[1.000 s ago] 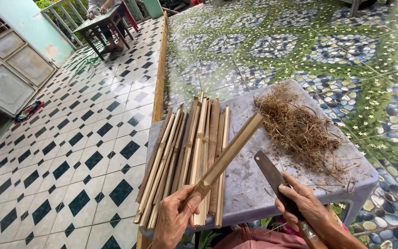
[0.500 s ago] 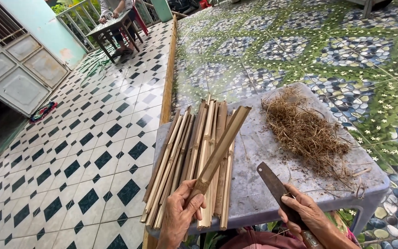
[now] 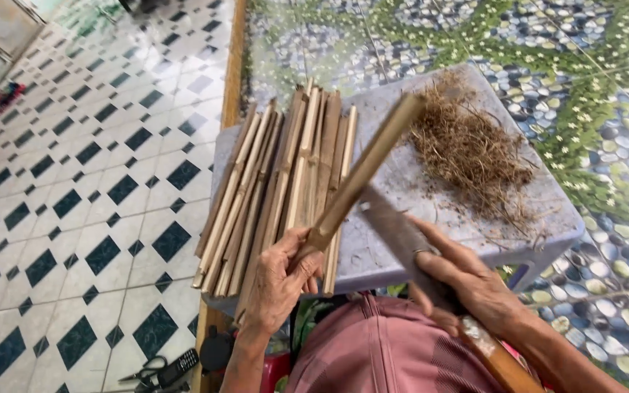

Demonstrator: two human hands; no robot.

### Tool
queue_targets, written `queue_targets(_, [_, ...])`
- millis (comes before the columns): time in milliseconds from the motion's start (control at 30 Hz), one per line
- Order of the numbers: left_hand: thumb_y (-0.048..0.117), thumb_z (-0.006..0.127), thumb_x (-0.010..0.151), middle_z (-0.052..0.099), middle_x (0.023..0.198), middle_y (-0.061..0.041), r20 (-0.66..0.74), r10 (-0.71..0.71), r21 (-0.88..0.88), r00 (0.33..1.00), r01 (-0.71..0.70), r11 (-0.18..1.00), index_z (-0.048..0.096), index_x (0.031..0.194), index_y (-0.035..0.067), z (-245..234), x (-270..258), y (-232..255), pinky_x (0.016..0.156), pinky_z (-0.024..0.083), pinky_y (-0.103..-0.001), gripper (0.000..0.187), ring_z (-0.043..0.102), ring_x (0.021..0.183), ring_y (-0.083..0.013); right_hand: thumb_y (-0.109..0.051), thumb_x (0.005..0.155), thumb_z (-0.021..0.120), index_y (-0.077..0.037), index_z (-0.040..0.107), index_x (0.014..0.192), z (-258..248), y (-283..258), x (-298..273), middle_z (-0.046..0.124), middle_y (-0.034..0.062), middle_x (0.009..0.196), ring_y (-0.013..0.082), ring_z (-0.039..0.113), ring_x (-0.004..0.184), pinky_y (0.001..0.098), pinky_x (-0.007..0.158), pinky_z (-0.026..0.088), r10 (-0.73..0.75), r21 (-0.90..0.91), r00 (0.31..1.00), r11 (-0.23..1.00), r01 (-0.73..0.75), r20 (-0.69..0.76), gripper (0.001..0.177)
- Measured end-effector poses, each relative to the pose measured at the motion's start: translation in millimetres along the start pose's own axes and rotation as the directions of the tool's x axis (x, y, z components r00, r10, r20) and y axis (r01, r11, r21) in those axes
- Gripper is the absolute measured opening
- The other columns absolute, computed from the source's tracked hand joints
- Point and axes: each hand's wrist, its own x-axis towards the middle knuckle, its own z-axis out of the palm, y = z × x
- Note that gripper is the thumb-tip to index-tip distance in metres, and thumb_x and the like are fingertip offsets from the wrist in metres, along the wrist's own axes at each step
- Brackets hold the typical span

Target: Shaping and smoothing bamboo sticks using a large knife by scraping the surface.

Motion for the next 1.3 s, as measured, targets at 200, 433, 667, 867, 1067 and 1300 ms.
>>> queue_targets(200, [0.014, 0.069, 0.096, 0.081, 0.092, -0.007, -0.057, 0.094, 0.284, 0.994, -0.074, 0.956, 0.061, 0.134, 0.006, -7.8, -3.1, -18.0, 0.044, 0.065, -0.018, 0.040, 0.071, 0.051, -0.0071, -0.032, 0.098, 0.056, -0.022, 0.026, 0.164, 33.6, -13.8, -5.4, 0.063, 0.0156, 0.057, 0.0119, 0.047, 0.032, 0.0206, 0.027, 0.036, 0.021, -0.217, 0.962, 0.975, 0.040, 0.273, 0.073])
queue_targets(433, [0.021, 0.062, 0.100, 0.081, 0.095, -0.007, 0.033, 0.159, 0.356, 0.987, -0.161, 0.920, 0.060, 0.135, 0.009, 15.2, -4.3, -15.1, 0.067, 0.070, -0.028, 0.037, 0.078, 0.069, -0.0143, -0.025, 0.102, 0.051, -0.016, 0.020, 0.162, 34.2, -3.4, 6.1, 0.063, 0.0156, 0.059, 0.0143, 0.050, 0.033, 0.0223, 0.027, 0.044, 0.025, -0.258, 0.940, 0.964, 0.068, 0.341, 0.067])
queue_targets(667, [0.019, 0.068, 0.095, 0.082, 0.097, -0.009, 0.051, 0.135, 0.416, 0.990, -0.144, 0.898, 0.065, 0.131, 0.007, 17.2, 1.3, -2.1, 0.067, 0.065, -0.029, 0.038, 0.079, 0.080, -0.0179, -0.019, 0.099, 0.056, -0.016, 0.031, 0.163, 21.5, -10.5, 8.1, 0.062, 0.0180, 0.057, 0.0152, 0.047, 0.029, 0.0247, 0.025, 0.036, 0.010, -0.135, 0.980, 0.991, 0.018, 0.201, 0.069])
queue_targets(867, [0.018, 0.070, 0.094, 0.081, 0.099, -0.010, 0.052, 0.089, 0.452, 0.995, -0.103, 0.886, 0.065, 0.133, 0.008, 17.0, -1.2, -1.3, 0.068, 0.065, -0.031, 0.040, 0.079, 0.078, -0.0202, -0.020, 0.096, 0.058, -0.019, 0.036, 0.162, 9.3, -3.0, 10.7, 0.060, 0.0222, 0.056, 0.0175, 0.045, 0.027, 0.0262, 0.022, 0.035, 0.068, -0.136, 0.988, 0.989, -0.050, 0.136, 0.069])
queue_targets(1067, [0.020, 0.073, 0.093, 0.081, 0.098, -0.011, 0.105, 0.103, 0.408, 0.989, -0.137, 0.902, 0.062, 0.135, 0.003, 11.0, -1.1, -15.1, 0.070, 0.070, -0.026, 0.046, 0.079, 0.072, -0.0161, -0.018, 0.096, 0.055, -0.020, 0.042, 0.160, -26.8, -24.2, 11.3, 0.046, 0.0132, 0.053, 0.0143, 0.034, 0.027, 0.0271, 0.021, 0.031, -0.076, -0.044, 0.991, 0.997, 0.071, -0.114, 0.065])
queue_targets(1300, [0.019, 0.072, 0.093, 0.082, 0.113, -0.007, 0.153, -0.045, 0.423, 0.987, -0.024, 0.906, 0.066, 0.134, 0.008, -3.7, 1.6, -7.0, 0.079, 0.063, -0.032, 0.043, 0.080, 0.097, -0.0171, -0.018, 0.096, 0.055, -0.018, 0.041, 0.159, -45.3, -27.1, 19.9, 0.050, 0.0168, 0.053, 0.0157, 0.036, 0.025, 0.0272, 0.022, 0.028, -0.116, -0.081, 0.982, 0.991, 0.104, -0.152, 0.065])
